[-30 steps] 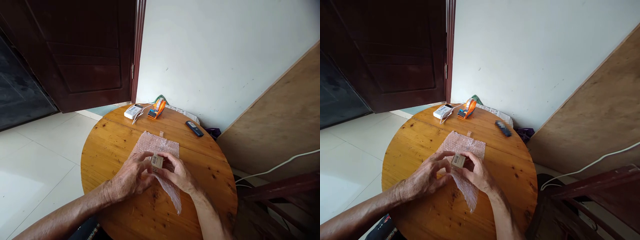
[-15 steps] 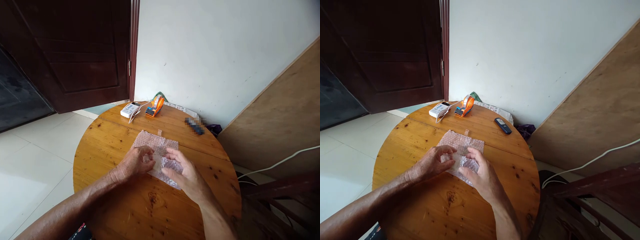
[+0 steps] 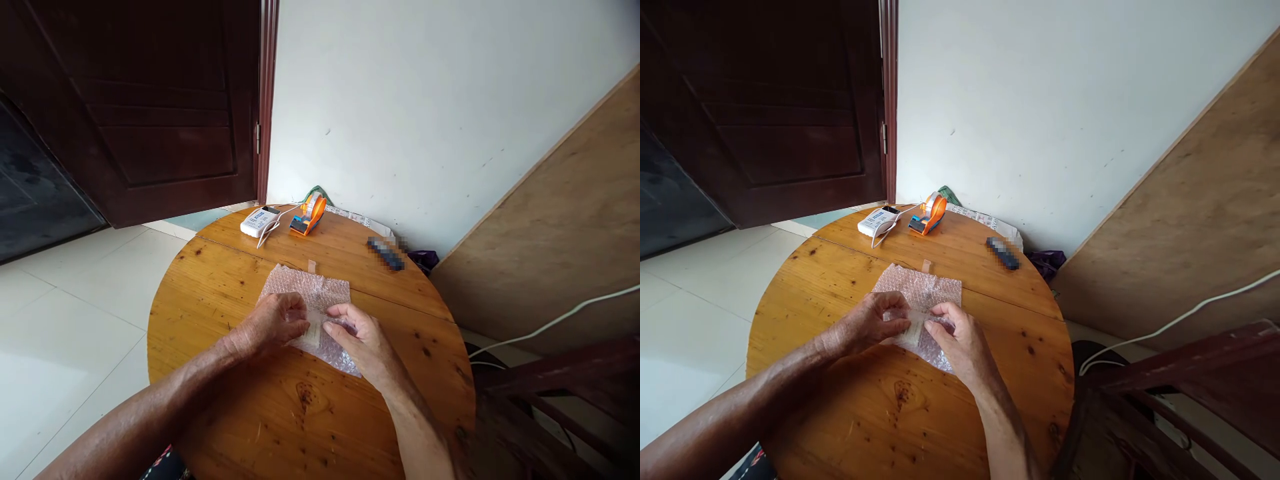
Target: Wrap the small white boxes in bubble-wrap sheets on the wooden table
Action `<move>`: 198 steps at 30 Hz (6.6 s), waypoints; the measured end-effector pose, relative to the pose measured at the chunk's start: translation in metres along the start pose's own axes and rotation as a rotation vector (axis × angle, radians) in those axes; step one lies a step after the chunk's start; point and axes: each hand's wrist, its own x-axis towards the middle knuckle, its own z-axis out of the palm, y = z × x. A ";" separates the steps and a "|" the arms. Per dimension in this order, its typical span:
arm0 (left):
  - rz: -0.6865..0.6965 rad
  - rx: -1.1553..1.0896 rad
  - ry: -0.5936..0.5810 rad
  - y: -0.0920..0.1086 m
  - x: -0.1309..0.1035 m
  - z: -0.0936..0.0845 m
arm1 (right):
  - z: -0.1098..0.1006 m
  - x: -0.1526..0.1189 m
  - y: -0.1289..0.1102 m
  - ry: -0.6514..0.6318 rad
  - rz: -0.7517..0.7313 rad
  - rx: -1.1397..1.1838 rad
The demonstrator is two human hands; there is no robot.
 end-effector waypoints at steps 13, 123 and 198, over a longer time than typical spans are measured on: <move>-0.007 -0.056 0.049 -0.001 0.001 0.003 | 0.014 -0.022 -0.028 0.490 -0.849 -0.545; 0.543 0.522 0.238 -0.016 -0.018 0.030 | 0.027 -0.011 -0.018 0.302 0.222 0.496; 0.381 0.318 0.144 -0.009 -0.016 0.031 | 0.016 0.072 -0.001 0.135 0.100 0.375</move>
